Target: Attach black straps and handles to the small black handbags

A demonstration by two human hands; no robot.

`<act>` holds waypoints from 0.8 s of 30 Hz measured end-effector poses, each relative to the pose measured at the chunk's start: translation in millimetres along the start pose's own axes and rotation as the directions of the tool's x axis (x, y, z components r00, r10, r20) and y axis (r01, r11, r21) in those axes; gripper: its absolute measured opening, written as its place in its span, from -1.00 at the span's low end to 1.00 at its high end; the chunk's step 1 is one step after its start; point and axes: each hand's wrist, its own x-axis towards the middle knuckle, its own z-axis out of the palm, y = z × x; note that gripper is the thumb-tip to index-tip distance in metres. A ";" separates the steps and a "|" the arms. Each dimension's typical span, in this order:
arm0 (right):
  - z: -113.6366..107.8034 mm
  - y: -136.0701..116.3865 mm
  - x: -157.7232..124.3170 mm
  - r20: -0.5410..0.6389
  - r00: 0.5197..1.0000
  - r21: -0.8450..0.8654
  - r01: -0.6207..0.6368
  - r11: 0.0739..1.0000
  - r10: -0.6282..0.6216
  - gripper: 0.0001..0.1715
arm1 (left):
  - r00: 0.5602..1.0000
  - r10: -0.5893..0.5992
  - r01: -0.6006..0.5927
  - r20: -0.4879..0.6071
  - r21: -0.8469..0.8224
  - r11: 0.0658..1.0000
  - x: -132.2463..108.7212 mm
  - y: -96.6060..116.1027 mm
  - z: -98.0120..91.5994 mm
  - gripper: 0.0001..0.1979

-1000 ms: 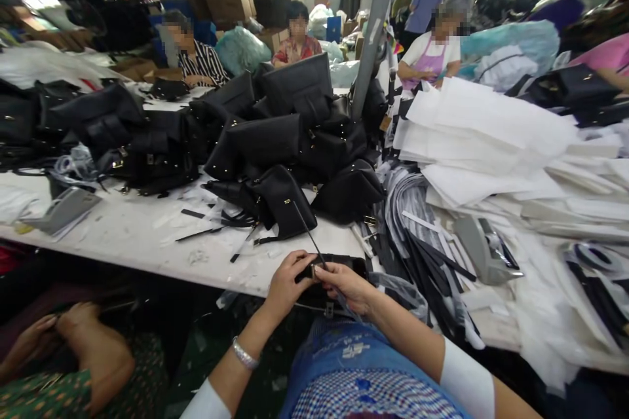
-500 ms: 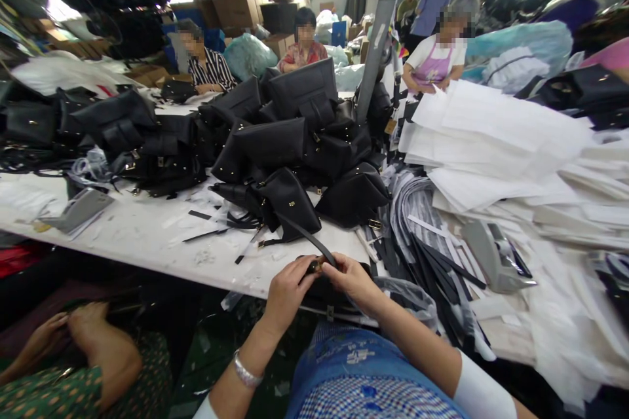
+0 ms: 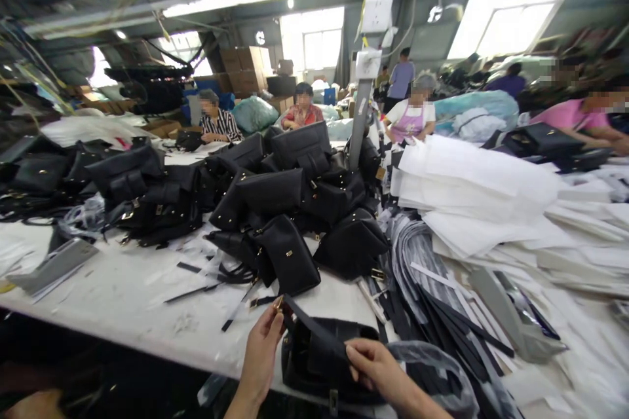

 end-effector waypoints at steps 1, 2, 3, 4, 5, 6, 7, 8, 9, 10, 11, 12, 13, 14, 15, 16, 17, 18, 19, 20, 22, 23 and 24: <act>-1.6 2.0 0.6 0.022 1.000 -0.005 -0.005 1.000 0.005 -0.35 | 1.000 -0.019 0.019 -0.020 -0.013 1.000 3.0 -2.5 -2.3 -0.46; -3.2 3.8 1.7 0.037 0.999 -0.007 -0.007 1.000 0.007 -0.34 | 0.999 -0.037 0.036 -0.027 -0.019 0.999 6.6 -5.1 -4.9 -0.45; -4.6 5.4 3.2 0.046 0.999 -0.005 -0.001 1.000 0.001 -0.33 | 0.998 -0.050 0.049 -0.026 -0.022 0.999 10.6 -7.8 -7.6 -0.44; -5.7 6.6 5.2 0.050 0.999 0.001 0.015 1.000 -0.015 -0.33 | 0.998 -0.060 0.060 -0.013 -0.017 0.998 14.5 -10.4 -9.9 -0.44; -6.1 7.5 7.6 0.050 0.998 0.006 0.038 0.999 -0.038 -0.33 | 0.998 -0.065 0.065 0.006 -0.002 0.998 17.8 -12.9 -11.5 -0.43; -5.6 7.8 10.5 0.051 0.997 0.012 0.062 0.998 -0.063 -0.32 | 0.998 -0.064 0.063 0.024 0.026 0.998 20.1 -15.3 -12.0 -0.42; -4.1 7.2 14.0 0.052 0.995 0.020 0.079 0.997 -0.080 -0.32 | 0.997 -0.063 0.059 0.051 0.073 0.996 21.1 -17.5 -11.1 -0.41; -1.5 5.5 18.0 0.051 0.995 0.029 0.083 0.996 -0.084 -0.32 | 0.994 -0.062 0.050 0.085 0.133 0.990 20.8 -19.6 -8.7 -0.41; 2.2 2.4 22.4 0.036 0.996 0.035 0.076 0.997 -0.077 -0.31 | 0.990 -0.062 0.037 0.126 0.195 0.980 19.1 -21.3 -4.7 -0.40; 6.8 -2.1 26.8 0.001 0.998 0.029 0.069 0.997 -0.069 -0.30 | 0.982 -0.065 0.020 0.175 0.248 0.968 16.6 -22.7 0.6 -0.40; 11.9 -8.0 31.0 -0.052 0.996 0.001 0.072 0.997 -0.072 -0.30 | 0.970 -0.068 -0.002 0.235 0.287 0.958 13.7 -23.4 6.9 -0.41; 17.2 -15.0 34.6 -0.115 0.989 -0.058 0.087 0.995 -0.093 -0.32 | 0.952 -0.069 -0.029 0.297 0.313 0.949 10.8 -23.5 13.5 -0.42; 22.4 -22.5 37.3 -0.174 0.975 -0.142 0.114 0.983 -0.138 -0.35 | 0.935 -0.066 -0.058 0.349 0.333 0.941 8.5 -22.7 19.8 -0.44; 27.2 -30.2 38.9 -0.214 0.956 -0.237 0.148 0.960 -0.200 -0.40 | 0.921 -0.056 -0.091 0.386 0.353 0.931 7.1 -21.0 25.3 -0.47; 31.5 -37.4 39.5 -0.230 0.937 -0.327 0.179 0.928 -0.262 -0.43 | 0.909 -0.044 -0.127 0.414 0.376 0.918 6.6 -18.6 29.6 -0.50; 35.1 -43.8 39.1 -0.225 0.924 -0.400 0.202 0.894 -0.310 -0.43 | 0.905 -0.024 -0.165 0.425 0.402 0.901 7.0 -15.6 32.4 -0.54; 38.0 -49.2 38.1 -0.213 0.915 -0.452 0.220 0.865 -0.344 -0.40 | 0.906 -0.001 -0.199 0.424 0.426 0.882 7.8 -12.3 34.0 -0.57; 40.2 -53.4 37.0 -0.201 0.909 -0.484 0.233 0.843 -0.366 -0.35 | 0.907 0.021 -0.225 0.420 0.443 0.868 8.8 -9.2 34.6 -0.59; 41.8 -56.6 36.1 -0.196 0.903 -0.504 0.241 0.829 -0.382 -0.33 | 0.908 0.042 -0.246 0.417 0.450 0.858 9.5 -6.3 34.6 -0.60; 42.9 -58.8 35.8 -0.202 0.897 -0.519 0.243 0.819 -0.394 -0.34 | 0.908 0.056 -0.259 0.414 0.453 0.853 9.7 -3.9 34.4 -0.61; 44.1 -61.5 37.7 -0.224 0.877 -0.537 0.253 0.805 -0.425 -0.52 | 0.907 0.055 -0.262 0.417 0.459 0.849 8.2 -0.4 35.2 -0.63; 44.5 -62.5 39.7 -0.233 0.867 -0.545 0.259 0.797 -0.441 -0.61 | 0.906 0.046 -0.258 0.420 0.462 0.849 6.8 1.0 36.6 -0.63; 44.8 -63.7 42.2 -0.237 0.859 -0.553 0.265 0.790 -0.454 -0.67 | 0.907 0.040 -0.252 0.419 0.465 0.849 5.1 2.4 38.7 -0.64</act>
